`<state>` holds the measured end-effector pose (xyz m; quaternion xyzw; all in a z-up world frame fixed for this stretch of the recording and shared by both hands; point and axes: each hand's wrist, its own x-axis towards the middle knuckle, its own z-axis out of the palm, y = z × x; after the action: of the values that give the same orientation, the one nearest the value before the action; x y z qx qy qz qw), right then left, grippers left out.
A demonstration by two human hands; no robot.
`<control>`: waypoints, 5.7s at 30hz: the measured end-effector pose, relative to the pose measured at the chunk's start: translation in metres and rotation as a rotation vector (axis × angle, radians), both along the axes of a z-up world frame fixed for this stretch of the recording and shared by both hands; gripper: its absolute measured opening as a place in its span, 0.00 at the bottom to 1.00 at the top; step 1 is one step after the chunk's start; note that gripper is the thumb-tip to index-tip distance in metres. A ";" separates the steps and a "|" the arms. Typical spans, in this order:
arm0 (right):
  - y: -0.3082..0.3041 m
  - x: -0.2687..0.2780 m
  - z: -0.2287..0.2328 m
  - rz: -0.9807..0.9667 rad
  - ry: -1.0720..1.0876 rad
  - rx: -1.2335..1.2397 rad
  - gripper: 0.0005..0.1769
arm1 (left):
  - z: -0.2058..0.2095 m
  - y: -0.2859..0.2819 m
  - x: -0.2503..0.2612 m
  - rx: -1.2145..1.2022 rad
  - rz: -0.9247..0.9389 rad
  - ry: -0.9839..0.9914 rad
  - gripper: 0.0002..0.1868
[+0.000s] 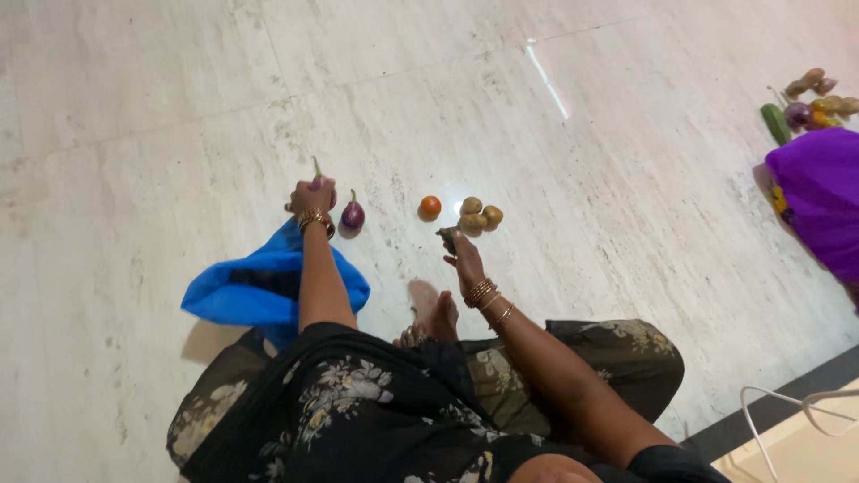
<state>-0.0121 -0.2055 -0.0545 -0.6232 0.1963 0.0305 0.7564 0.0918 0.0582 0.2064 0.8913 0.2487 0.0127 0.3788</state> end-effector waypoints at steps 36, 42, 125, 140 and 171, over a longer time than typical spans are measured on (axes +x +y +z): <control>-0.008 -0.002 -0.003 0.069 0.021 -0.041 0.31 | -0.188 -0.073 0.050 0.630 -0.685 0.372 0.47; -0.009 0.003 -0.015 0.036 0.004 -0.036 0.30 | -0.114 -0.057 0.037 0.495 -0.537 0.479 0.60; -0.013 0.007 -0.028 0.092 -0.026 -0.075 0.29 | -0.028 -0.084 0.002 0.352 -0.579 0.368 0.26; -0.022 0.013 -0.038 0.083 -0.066 -0.255 0.30 | -0.052 0.018 -0.248 0.405 -2.225 0.642 0.16; -0.041 0.000 0.020 -0.009 -0.082 -0.114 0.30 | -0.038 0.014 -0.173 -0.338 -1.893 0.097 0.17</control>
<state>-0.0118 -0.2466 -0.0349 -0.6650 0.1694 -0.0098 0.7274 -0.0815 0.0720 0.1682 0.6557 -0.5597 -0.3711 0.3450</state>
